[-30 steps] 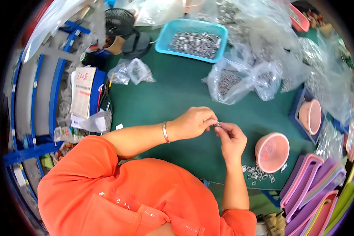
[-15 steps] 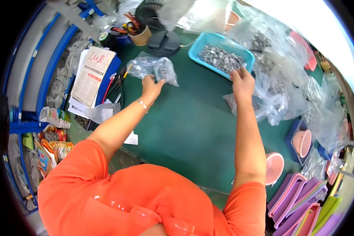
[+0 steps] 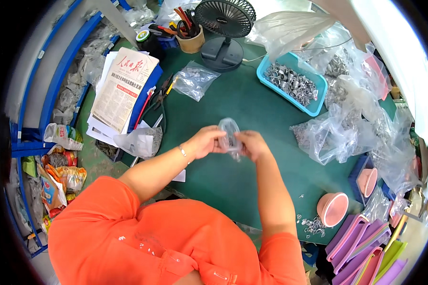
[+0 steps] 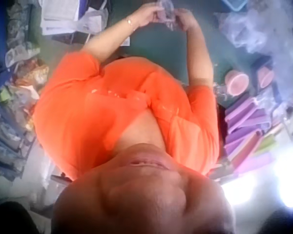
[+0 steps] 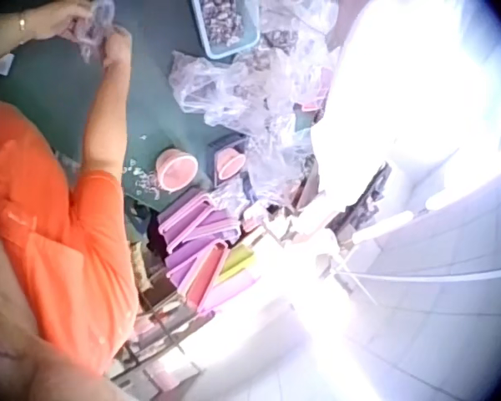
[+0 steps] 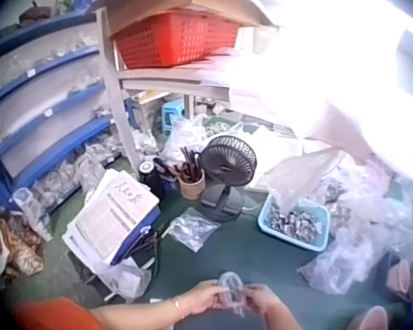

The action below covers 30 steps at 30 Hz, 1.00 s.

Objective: The person sorts small metal components by hand on a workbench, gathers a large quantity into a pink plastic basket, and then places specific amounts into plastic bags.

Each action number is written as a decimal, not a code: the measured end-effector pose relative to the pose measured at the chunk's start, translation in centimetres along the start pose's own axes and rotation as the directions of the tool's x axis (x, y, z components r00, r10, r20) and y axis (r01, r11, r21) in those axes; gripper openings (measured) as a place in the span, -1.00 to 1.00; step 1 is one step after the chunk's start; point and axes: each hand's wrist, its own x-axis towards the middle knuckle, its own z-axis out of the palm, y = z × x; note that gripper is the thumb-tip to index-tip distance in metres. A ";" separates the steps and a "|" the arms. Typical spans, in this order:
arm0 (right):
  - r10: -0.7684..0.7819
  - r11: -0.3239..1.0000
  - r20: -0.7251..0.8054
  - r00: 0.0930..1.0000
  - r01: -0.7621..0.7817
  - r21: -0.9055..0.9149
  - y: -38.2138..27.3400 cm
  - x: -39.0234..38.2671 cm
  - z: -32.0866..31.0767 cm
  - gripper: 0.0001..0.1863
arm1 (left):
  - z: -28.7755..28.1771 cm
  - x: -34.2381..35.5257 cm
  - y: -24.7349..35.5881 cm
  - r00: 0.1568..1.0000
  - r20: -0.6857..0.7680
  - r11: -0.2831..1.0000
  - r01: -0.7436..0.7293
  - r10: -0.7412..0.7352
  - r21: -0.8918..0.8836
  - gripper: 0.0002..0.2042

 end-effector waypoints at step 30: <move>-0.386 0.915 -0.628 0.676 0.367 -0.167 4.4 -23.1 -4.0 -0.86 | 15.1 1.0 -5.3 0.987 0.125 0.814 0.013 -0.105 0.581 -0.78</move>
